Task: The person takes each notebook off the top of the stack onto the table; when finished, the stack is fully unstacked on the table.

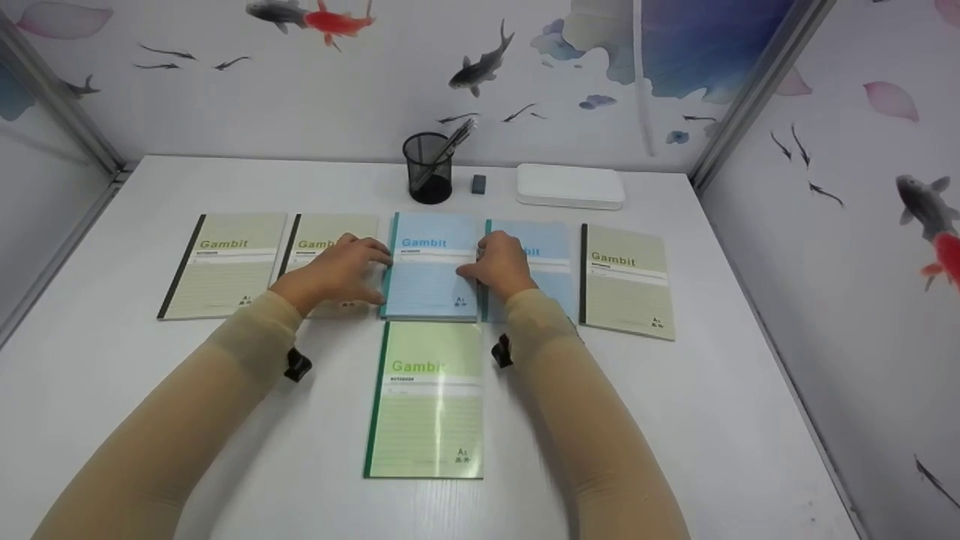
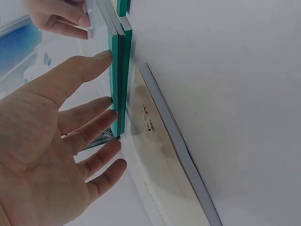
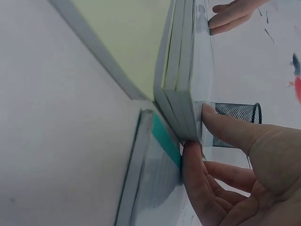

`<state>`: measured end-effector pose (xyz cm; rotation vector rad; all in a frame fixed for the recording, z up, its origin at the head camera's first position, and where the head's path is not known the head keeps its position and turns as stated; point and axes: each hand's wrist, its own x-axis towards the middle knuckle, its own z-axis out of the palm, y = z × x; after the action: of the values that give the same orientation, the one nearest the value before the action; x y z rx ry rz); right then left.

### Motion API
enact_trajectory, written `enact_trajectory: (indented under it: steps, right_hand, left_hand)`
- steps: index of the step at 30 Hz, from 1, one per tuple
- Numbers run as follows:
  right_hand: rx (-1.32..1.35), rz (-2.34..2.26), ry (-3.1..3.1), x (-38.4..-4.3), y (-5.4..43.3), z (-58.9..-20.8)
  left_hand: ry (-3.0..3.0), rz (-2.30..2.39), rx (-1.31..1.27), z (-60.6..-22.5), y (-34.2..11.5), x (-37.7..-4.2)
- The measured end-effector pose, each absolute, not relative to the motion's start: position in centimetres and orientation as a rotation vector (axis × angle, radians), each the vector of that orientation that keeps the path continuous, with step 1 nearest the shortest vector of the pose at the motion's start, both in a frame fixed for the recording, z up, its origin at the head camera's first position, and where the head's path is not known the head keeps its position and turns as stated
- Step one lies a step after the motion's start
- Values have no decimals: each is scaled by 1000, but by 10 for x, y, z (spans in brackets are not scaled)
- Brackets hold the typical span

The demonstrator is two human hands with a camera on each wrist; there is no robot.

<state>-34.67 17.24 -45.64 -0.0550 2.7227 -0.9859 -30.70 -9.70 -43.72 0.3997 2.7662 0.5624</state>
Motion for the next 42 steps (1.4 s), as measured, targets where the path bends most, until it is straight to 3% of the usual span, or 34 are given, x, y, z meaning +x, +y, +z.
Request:
enact_trajectory:
  steps: [13,24,31,42]
  right_hand:
    - [101,-1090,2624,-347,174,-455]
    - [198,-1450,2359,-357,196,-465]
    - [84,-1579,2329,-346,205,-464]
    - [133,-1857,2140,-323,230,-462]
  left_hand:
    - [2723,613,371,-439,-97,-307]
    - [2722,592,395,-444,-98,-306]
    - [2726,583,372,-445,-99,-308]
    - [2736,514,368,-442,-94,-308]
